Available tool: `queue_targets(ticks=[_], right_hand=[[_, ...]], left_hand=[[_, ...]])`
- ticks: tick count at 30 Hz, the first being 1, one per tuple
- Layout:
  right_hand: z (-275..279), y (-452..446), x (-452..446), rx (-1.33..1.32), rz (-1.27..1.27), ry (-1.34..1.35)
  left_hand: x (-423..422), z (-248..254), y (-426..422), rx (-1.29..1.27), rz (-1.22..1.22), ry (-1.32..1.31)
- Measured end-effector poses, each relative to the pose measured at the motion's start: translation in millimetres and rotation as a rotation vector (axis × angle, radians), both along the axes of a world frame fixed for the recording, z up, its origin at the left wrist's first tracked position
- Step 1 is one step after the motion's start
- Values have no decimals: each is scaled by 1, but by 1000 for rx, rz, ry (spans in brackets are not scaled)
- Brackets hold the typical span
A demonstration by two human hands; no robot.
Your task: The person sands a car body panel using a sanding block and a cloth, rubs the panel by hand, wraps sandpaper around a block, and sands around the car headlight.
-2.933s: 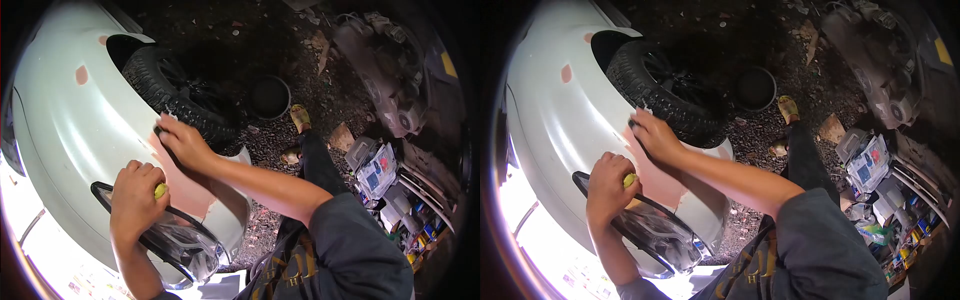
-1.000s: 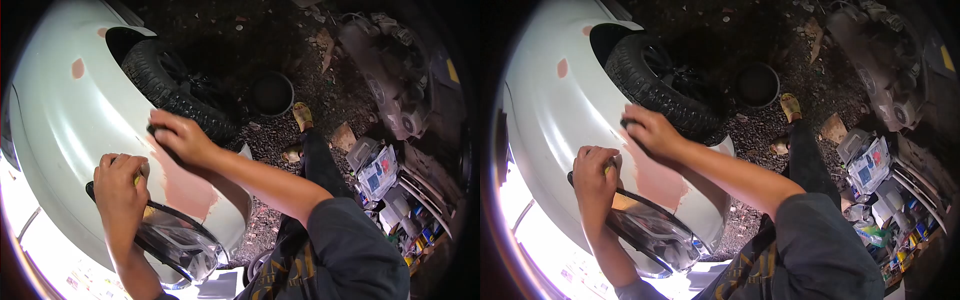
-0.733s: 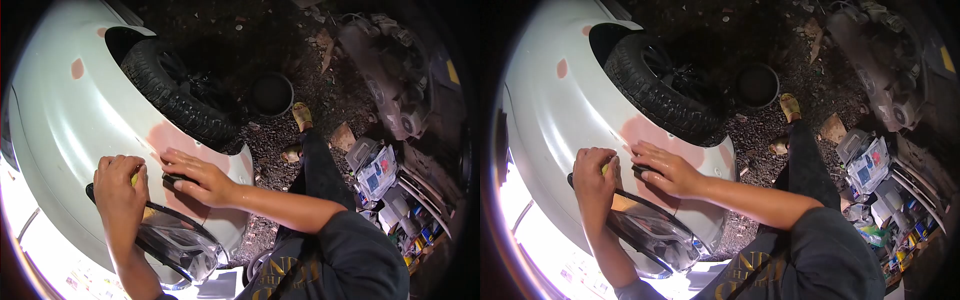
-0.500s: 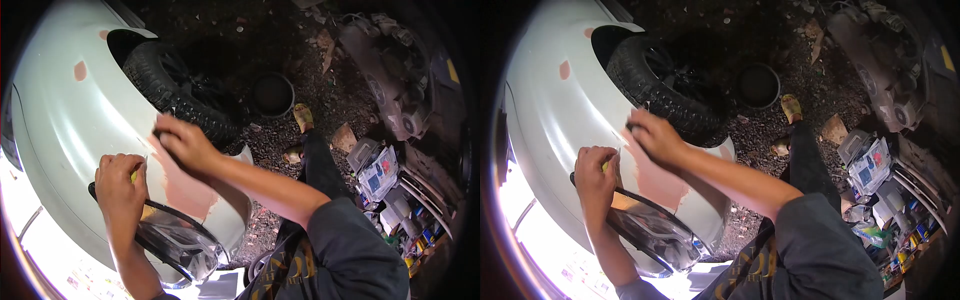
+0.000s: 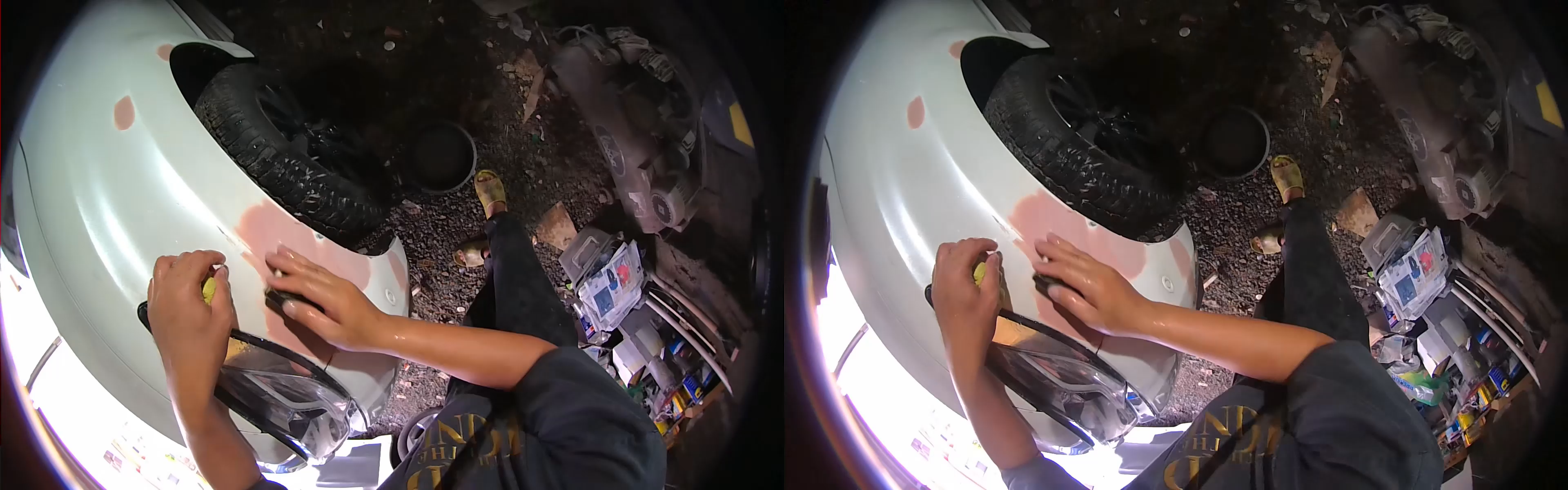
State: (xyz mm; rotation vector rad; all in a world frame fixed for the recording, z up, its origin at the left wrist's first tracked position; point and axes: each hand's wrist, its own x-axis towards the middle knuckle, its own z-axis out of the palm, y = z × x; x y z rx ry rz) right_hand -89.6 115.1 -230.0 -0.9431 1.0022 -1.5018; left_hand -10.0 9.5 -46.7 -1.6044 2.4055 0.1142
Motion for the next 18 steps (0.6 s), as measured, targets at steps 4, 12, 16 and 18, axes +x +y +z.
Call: queue_targets(ticks=[4,12,16,18], right_hand=[[-25,-30,2,-42,-16,-9],[-119,-149,-49,334,-19,30],[-125,-98,-126,412,166,55],[-116,-70,-149,365,287,64]], left_hand=[[3,-1,-3,5,12,-2],[12,-6,-12,-127,26,72],[11,-16,-16,-148,84,140],[9,-31,-11,-205,75,158]])
